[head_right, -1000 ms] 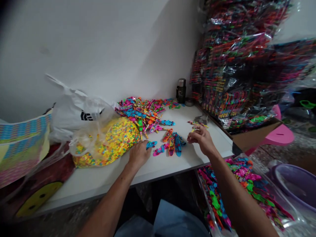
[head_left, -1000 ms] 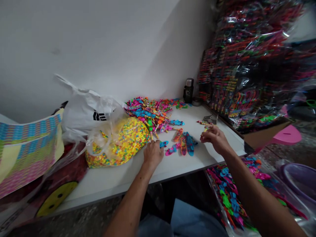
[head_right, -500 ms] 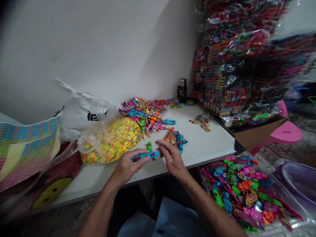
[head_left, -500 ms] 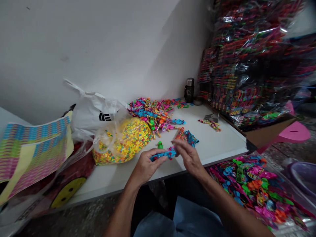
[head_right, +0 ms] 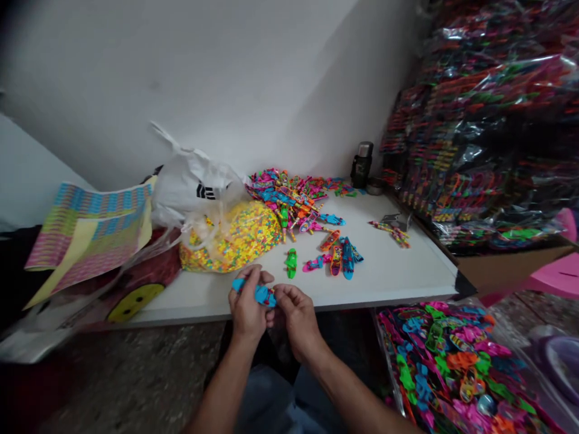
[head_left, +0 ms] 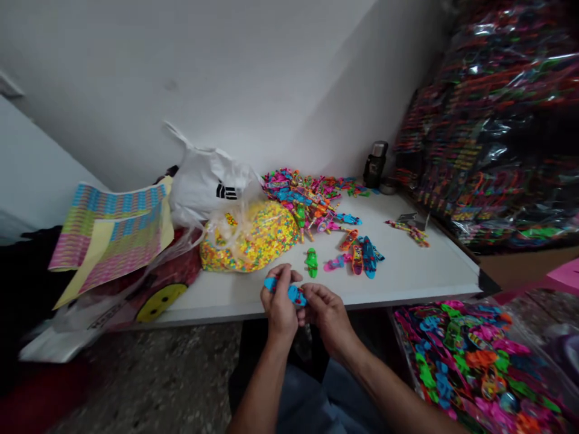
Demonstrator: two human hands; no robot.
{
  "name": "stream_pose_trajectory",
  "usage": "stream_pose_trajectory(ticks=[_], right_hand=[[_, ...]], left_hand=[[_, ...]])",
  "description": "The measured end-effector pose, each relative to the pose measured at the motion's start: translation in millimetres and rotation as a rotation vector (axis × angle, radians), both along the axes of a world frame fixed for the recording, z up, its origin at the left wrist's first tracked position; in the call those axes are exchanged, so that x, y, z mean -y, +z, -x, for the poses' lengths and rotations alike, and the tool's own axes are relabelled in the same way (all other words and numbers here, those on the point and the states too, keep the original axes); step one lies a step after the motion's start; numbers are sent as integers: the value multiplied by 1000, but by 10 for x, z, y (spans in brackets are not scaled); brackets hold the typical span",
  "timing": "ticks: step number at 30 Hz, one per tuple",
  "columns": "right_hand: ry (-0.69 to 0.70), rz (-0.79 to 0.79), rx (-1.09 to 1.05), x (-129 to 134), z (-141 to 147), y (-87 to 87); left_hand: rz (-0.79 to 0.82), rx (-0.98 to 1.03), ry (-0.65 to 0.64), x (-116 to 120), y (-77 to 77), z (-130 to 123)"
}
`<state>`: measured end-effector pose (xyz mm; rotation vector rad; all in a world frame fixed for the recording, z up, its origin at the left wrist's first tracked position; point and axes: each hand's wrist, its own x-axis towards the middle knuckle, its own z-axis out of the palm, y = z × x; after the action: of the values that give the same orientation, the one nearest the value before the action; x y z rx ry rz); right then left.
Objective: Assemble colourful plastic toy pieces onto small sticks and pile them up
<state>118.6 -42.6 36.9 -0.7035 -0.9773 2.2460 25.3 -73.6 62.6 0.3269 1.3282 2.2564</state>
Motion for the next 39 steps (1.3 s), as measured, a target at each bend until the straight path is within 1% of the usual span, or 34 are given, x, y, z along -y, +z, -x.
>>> stream_pose_trajectory(ticks=[3,5,7,10,14,20,26,29,32,35,39], right_hand=[[-59,-275,78,56,-74,-79],[-58,-461,130,100,-141,-92],[-18,-587,162,169,-186,-78],[8,-739,139,292,-187,-41],[-25,-922,94,373,-133,1],[-57,-1019,76,358,-132,9],[-66,-1146,84,324,-153,-20],[-88,-1267,64,290,-160,-33],[-97,-1391,40,261,-180,-74],[-84,-1439,78,246,-204,-134],[-109,-1457,103,234,-234,-216]], left_hand=[[-261,369,59,77,97,141],[-374,575,54,175,162,280],[-438,705,29,273,211,385],[-511,784,-14,356,258,427],[-557,841,-33,365,290,374],[-543,866,-16,326,296,321],[-514,844,8,301,233,293],[-477,794,19,296,216,286],[-402,727,52,283,221,262],[-341,701,85,257,216,219],[-293,686,112,207,159,149]])
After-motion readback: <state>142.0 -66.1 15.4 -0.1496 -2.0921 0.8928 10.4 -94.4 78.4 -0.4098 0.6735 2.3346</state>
